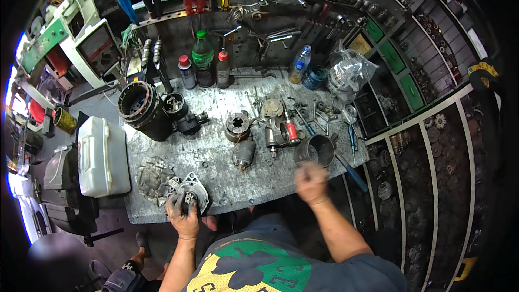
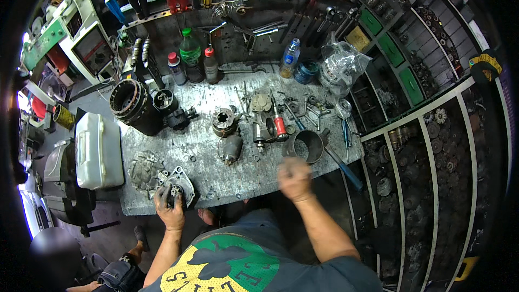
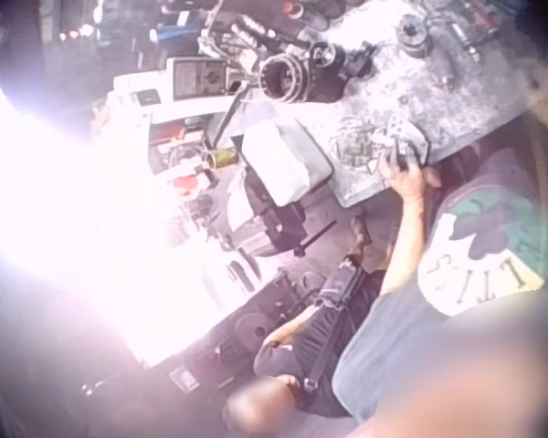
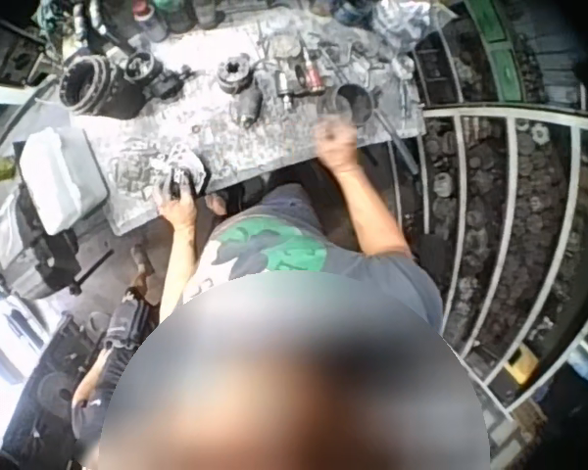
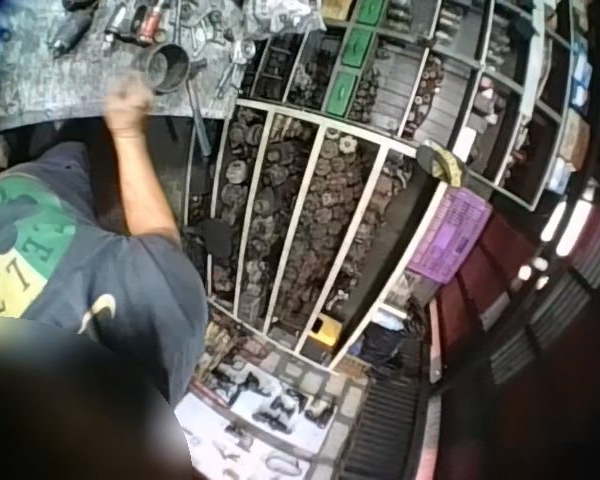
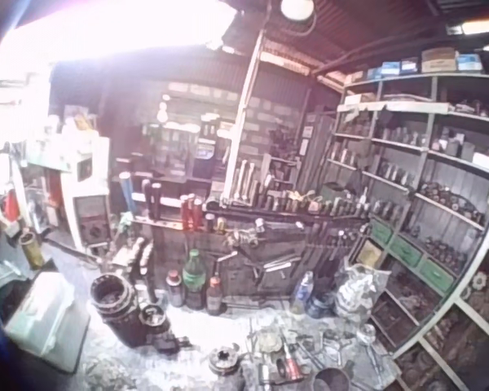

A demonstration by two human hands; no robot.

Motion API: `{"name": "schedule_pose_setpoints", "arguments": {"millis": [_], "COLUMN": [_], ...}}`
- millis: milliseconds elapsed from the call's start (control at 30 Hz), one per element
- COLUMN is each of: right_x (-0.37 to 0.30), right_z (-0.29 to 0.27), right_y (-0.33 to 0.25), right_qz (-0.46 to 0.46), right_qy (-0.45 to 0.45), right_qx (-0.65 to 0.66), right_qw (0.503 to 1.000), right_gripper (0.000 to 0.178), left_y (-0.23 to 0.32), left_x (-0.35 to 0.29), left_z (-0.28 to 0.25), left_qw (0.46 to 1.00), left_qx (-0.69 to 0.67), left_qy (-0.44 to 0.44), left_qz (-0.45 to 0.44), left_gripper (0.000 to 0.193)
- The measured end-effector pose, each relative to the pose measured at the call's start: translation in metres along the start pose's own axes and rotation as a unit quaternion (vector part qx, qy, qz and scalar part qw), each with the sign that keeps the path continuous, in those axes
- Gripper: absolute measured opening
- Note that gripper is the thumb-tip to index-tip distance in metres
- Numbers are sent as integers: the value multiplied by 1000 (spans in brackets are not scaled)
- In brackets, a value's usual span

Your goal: The person assembles small mechanical components on a workbench, using a screwdriver to tighten screws and a hammer to tap parts into place. The person handles gears, housings, and fasteners, occasionally reaching for tools and parts from the bench or nearby shelves.

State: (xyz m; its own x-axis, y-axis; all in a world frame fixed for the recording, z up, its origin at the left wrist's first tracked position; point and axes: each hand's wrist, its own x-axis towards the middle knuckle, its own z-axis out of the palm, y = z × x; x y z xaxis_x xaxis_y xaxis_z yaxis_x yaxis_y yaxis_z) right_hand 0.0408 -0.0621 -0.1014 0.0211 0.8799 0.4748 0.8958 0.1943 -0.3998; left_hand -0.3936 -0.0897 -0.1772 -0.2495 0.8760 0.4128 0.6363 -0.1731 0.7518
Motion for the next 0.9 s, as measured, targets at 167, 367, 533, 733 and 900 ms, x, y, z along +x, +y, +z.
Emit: {"name": "schedule_pose_setpoints", "arguments": {"millis": [167, 367, 533, 733, 900], "right_x": [5, 9, 8, 0, 6], "right_z": [-51, -36, -40, -41, -56], "right_y": [161, 245, 246, 284, 310], "right_qz": [298, 192, 189, 205, 246], "right_qy": [-17, -206, -217, -229, -157], "right_qx": [-228, -151, -90, -51, 28], "right_qw": [927, 948, 954, 950, 956], "right_gripper": [47, 53, 44, 55, 60], "left_y": [-9, 18, 42, 60, 78], "left_x": [-11, -20, -11, -16, -19], "left_z": [-3, 5, 13, 56, 80], "left_qw": [998, 932, 942, 918, 928], "left_qx": [68, -158, -22, -37, -29], "left_qy": [-2, 38, -6, 60, 60], "left_qz": [-5, -325, -334, -390, -366], "left_gripper": [70, 103, 103, 114, 115]}}
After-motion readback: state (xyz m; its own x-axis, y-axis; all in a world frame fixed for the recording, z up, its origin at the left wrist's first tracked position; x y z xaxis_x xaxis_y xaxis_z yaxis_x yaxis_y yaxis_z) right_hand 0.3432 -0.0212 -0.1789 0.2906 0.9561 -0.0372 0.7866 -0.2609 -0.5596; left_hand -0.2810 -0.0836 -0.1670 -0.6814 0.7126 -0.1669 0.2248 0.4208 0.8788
